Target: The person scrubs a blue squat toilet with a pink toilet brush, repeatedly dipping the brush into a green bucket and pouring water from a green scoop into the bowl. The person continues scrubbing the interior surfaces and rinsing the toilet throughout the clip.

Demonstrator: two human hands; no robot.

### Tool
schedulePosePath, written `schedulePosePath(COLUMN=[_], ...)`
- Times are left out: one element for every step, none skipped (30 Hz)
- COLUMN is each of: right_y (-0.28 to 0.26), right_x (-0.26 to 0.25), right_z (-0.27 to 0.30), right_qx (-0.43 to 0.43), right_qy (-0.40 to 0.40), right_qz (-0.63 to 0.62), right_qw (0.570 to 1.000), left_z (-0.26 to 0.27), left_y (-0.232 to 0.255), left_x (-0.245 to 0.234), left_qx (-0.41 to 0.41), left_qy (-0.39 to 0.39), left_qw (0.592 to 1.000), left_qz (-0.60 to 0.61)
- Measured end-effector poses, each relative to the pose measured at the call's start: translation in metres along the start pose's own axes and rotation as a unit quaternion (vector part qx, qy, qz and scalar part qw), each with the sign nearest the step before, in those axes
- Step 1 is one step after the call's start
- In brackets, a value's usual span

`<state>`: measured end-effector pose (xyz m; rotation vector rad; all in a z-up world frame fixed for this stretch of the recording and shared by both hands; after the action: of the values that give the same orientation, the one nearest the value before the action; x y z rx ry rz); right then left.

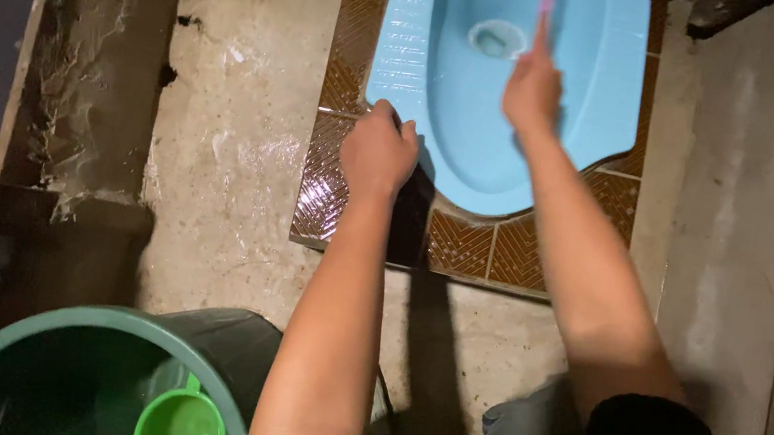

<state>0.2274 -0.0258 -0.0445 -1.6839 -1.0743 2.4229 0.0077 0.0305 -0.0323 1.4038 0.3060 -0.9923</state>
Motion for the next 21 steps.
schedulePosePath(right_y=[0.010, 0.022, 0.037, 0.038, 0.039, 0.040, 0.031, 0.021, 0.010, 0.015, 0.019, 0.022, 0.024, 0.026, 0.031, 0.023, 0.018, 0.013, 0.021, 0.030, 0.036], right_x=[0.002, 0.001, -0.001, 0.004, 0.009, 0.012, 0.004, -0.003, -0.009, -0.008, -0.008, -0.006, -0.006, -0.006, -0.007, -0.018, -0.028, -0.037, -0.031, -0.026, -0.021], right_z=[-0.014, -0.028, -0.040, -0.043, -0.046, -0.049, -0.042, -0.033, -0.023, -0.031, -0.038, -0.045, -0.047, -0.049, -0.051, -0.044, -0.035, -0.025, -0.028, -0.031, -0.036], right_qx=[-0.002, 0.009, 0.025, 0.026, -0.015, -0.056, -0.054, -0.085, -0.117, -0.116, -0.089, -0.062, -0.064, -0.080, -0.092, -0.091, -0.111, -0.130, -0.128, -0.086, -0.048], right_qy=[-0.003, 0.035, 0.075, 0.075, 0.054, 0.033, 0.037, -0.008, -0.054, -0.052, -0.006, 0.039, 0.039, 0.021, 0.005, 0.008, -0.021, -0.050, -0.050, -0.005, 0.041], right_qz=[0.000, 0.003, 0.006, 0.005, 0.005, 0.004, 0.000, 0.015, 0.030, 0.026, 0.037, 0.048, 0.047, 0.030, 0.014, 0.013, 0.020, 0.026, 0.026, 0.028, 0.030], right_qw=[1.000, 0.999, 0.997, 0.997, 0.998, 0.998, 0.998, 0.996, 0.991, 0.992, 0.995, 0.996, 0.996, 0.996, 0.996, 0.996, 0.993, 0.990, 0.990, 0.996, 0.998], left_z=[-0.002, -0.003, -0.003, -0.004, -0.005, -0.005, -0.006, -0.007, -0.006, -0.006, -0.005, -0.004, -0.004, -0.004, -0.005, -0.006, -0.004, -0.003, -0.004, -0.005, -0.007], left_y=[-0.002, -0.002, -0.002, -0.007, -0.010, -0.012, -0.012, -0.013, -0.015, -0.013, -0.014, -0.016, -0.018, -0.019, -0.019, -0.019, -0.019, -0.021, -0.023, -0.025, -0.028], left_x=[-0.001, -0.002, -0.001, 0.001, 0.003, 0.004, 0.004, 0.003, 0.001, -0.001, -0.004, -0.008, -0.011, -0.013, -0.014, -0.015, -0.017, -0.018, -0.015, -0.014, -0.014], left_qx=[-0.004, -0.007, -0.006, -0.006, 0.009, 0.025, 0.030, 0.029, 0.026, 0.029, 0.031, 0.032, 0.032, 0.034, 0.039, 0.042, 0.040, 0.039, 0.040, 0.042, 0.044], left_qy=[0.002, 0.000, -0.005, -0.006, 0.014, 0.033, 0.034, 0.026, 0.019, 0.020, 0.028, 0.037, 0.040, 0.040, 0.037, 0.037, 0.047, 0.058, 0.056, 0.061, 0.070], left_qw=[1.000, 1.000, 1.000, 1.000, 1.000, 0.999, 0.999, 0.999, 0.999, 0.999, 0.998, 0.998, 0.998, 0.998, 0.997, 0.997, 0.997, 0.997, 0.997, 0.996, 0.996], left_qz=[-0.001, 0.001, 0.001, 0.000, -0.004, -0.007, -0.009, -0.023, -0.038, -0.041, -0.039, -0.036, -0.036, -0.042, -0.047, -0.047, -0.045, -0.043, -0.043, -0.043, -0.043])
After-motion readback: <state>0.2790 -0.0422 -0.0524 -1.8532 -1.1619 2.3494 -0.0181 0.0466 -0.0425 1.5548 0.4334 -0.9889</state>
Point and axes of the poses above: each hand's wrist, its own z-axis away from the middle knuckle, its own x-axis out of the palm, y = z × x, the point moved 2 cm from there along -z, towards the middle knuckle, and after that the axes turned 10 degrees about z, right-handed, at the moved point
